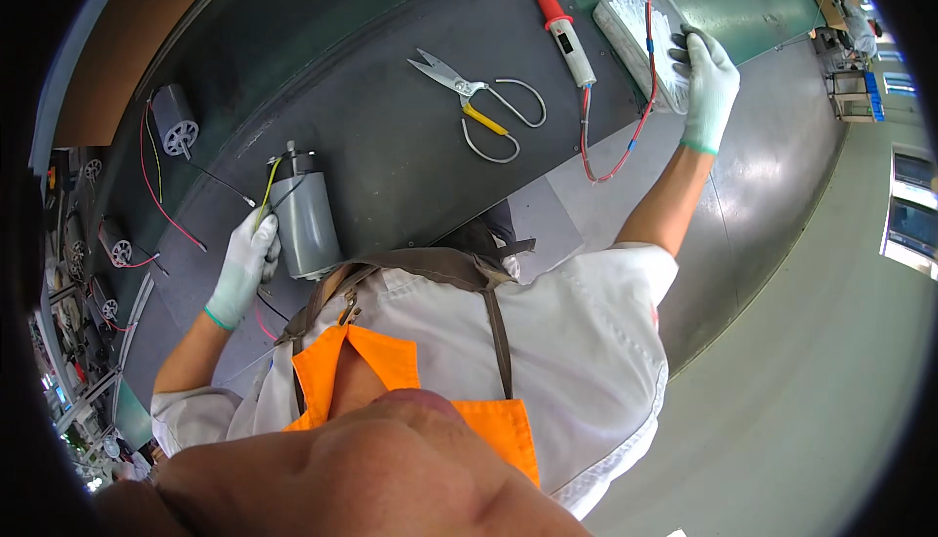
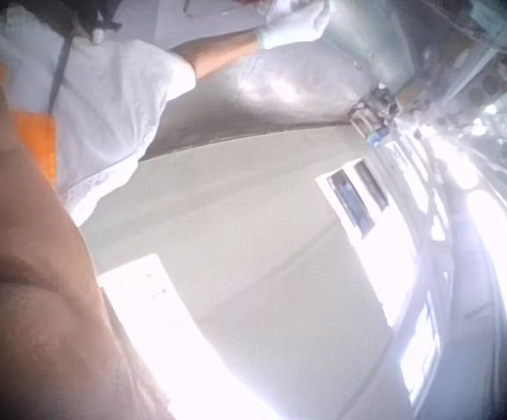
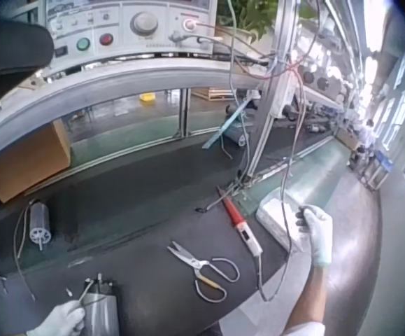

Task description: The person repeatedly picks up small cylindrical motors from a workbench, connects them to red and blue test leads, and places them back down. This cycle is performed multiple times with different motors. Tools like pliers and scissors are visible on the bench but not used.

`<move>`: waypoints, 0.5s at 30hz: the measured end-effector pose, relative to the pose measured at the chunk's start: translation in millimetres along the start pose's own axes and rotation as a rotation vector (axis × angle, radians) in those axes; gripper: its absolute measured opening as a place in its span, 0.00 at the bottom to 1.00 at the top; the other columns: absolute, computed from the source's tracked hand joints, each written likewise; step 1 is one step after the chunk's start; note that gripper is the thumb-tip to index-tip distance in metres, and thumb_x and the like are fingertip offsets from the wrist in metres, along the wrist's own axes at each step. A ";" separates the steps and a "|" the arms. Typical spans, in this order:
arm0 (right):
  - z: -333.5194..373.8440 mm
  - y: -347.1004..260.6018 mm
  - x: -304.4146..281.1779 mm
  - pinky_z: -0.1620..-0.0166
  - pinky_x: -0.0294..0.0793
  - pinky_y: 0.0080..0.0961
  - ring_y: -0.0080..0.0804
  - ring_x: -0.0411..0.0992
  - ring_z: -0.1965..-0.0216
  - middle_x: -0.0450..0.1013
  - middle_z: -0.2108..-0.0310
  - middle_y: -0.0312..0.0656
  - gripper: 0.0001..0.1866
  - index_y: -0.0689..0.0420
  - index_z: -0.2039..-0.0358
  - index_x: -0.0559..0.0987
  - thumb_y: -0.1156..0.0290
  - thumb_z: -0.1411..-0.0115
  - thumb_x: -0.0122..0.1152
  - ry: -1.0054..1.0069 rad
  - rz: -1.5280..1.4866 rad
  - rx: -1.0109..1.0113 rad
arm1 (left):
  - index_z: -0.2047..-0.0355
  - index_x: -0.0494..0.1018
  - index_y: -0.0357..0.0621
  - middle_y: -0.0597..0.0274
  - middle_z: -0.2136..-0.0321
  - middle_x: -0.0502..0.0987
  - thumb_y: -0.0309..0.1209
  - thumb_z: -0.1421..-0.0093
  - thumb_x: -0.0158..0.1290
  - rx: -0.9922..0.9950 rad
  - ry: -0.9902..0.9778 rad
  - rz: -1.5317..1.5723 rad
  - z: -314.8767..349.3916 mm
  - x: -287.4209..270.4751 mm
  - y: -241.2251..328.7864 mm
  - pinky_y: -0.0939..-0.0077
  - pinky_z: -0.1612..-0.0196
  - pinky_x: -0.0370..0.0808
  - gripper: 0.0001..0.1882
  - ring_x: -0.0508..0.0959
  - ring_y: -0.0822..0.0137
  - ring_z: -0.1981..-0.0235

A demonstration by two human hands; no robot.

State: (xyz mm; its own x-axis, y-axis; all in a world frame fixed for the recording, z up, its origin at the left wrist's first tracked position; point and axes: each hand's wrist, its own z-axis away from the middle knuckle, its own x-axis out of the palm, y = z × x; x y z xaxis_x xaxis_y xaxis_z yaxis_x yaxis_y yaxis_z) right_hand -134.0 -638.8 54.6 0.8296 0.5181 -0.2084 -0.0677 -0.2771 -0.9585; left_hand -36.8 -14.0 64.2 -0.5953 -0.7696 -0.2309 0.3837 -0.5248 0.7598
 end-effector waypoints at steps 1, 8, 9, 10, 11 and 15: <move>-22.8 16.7 -2.4 0.61 0.78 0.22 0.27 0.81 0.65 0.84 0.64 0.44 0.13 0.61 0.54 0.86 0.69 0.34 0.60 -0.007 0.188 -0.039 | 0.55 0.69 0.47 0.75 0.80 0.64 0.44 0.27 0.48 -0.032 0.013 0.010 2.7 1.6 -0.7 0.84 0.83 0.58 0.14 0.62 0.82 0.84; -153.9 114.1 33.2 0.52 0.78 0.48 0.55 0.80 0.55 0.81 0.60 0.54 0.16 0.55 0.59 0.85 0.60 0.36 0.55 -0.278 1.400 -0.467 | 0.56 0.69 0.50 0.71 0.71 0.72 0.44 0.33 0.59 -0.297 -0.150 0.239 -10.6 -21.7 21.3 0.88 0.81 0.66 0.16 0.73 0.81 0.79; -192.7 153.4 -7.6 0.53 0.78 0.51 0.55 0.80 0.56 0.81 0.61 0.52 0.16 0.56 0.61 0.83 0.58 0.35 0.54 -0.240 1.291 -0.535 | 0.57 0.70 0.49 0.72 0.71 0.72 0.47 0.34 0.59 -0.259 -0.194 0.127 -23.2 -25.4 36.9 0.88 0.81 0.65 0.18 0.73 0.82 0.79; -185.7 155.1 17.5 0.53 0.78 0.51 0.55 0.80 0.56 0.81 0.61 0.52 0.17 0.55 0.61 0.84 0.57 0.34 0.54 -0.213 1.306 -0.509 | 0.57 0.70 0.49 0.72 0.71 0.73 0.49 0.34 0.59 -0.270 -0.167 0.040 -23.0 -25.2 42.9 0.89 0.82 0.64 0.19 0.72 0.84 0.80; -167.7 143.9 52.8 0.53 0.78 0.50 0.56 0.80 0.57 0.81 0.62 0.52 0.17 0.55 0.61 0.84 0.56 0.34 0.54 -0.206 1.314 -0.500 | 0.59 0.71 0.48 0.74 0.74 0.72 0.56 0.35 0.57 -0.301 -0.117 -0.035 -22.3 -26.8 34.7 0.90 0.83 0.63 0.23 0.71 0.85 0.81; -153.5 123.3 27.5 0.52 0.77 0.48 0.54 0.80 0.56 0.82 0.58 0.53 0.19 0.49 0.54 0.86 0.52 0.33 0.55 -0.076 1.251 -0.384 | 0.70 0.71 0.47 0.75 0.79 0.66 0.68 0.36 0.48 -0.185 -0.071 -0.234 -30.8 -21.7 45.0 0.86 0.83 0.57 0.33 0.64 0.84 0.83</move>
State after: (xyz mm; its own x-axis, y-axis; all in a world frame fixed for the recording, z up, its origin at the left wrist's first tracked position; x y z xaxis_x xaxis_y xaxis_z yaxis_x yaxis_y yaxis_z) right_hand -34.5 -783.0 -39.4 0.2873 -0.2153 -0.9333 -0.5922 -0.8058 0.0036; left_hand 15.1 -32.1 84.6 -0.7278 -0.5962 -0.3389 0.3487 -0.7472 0.5657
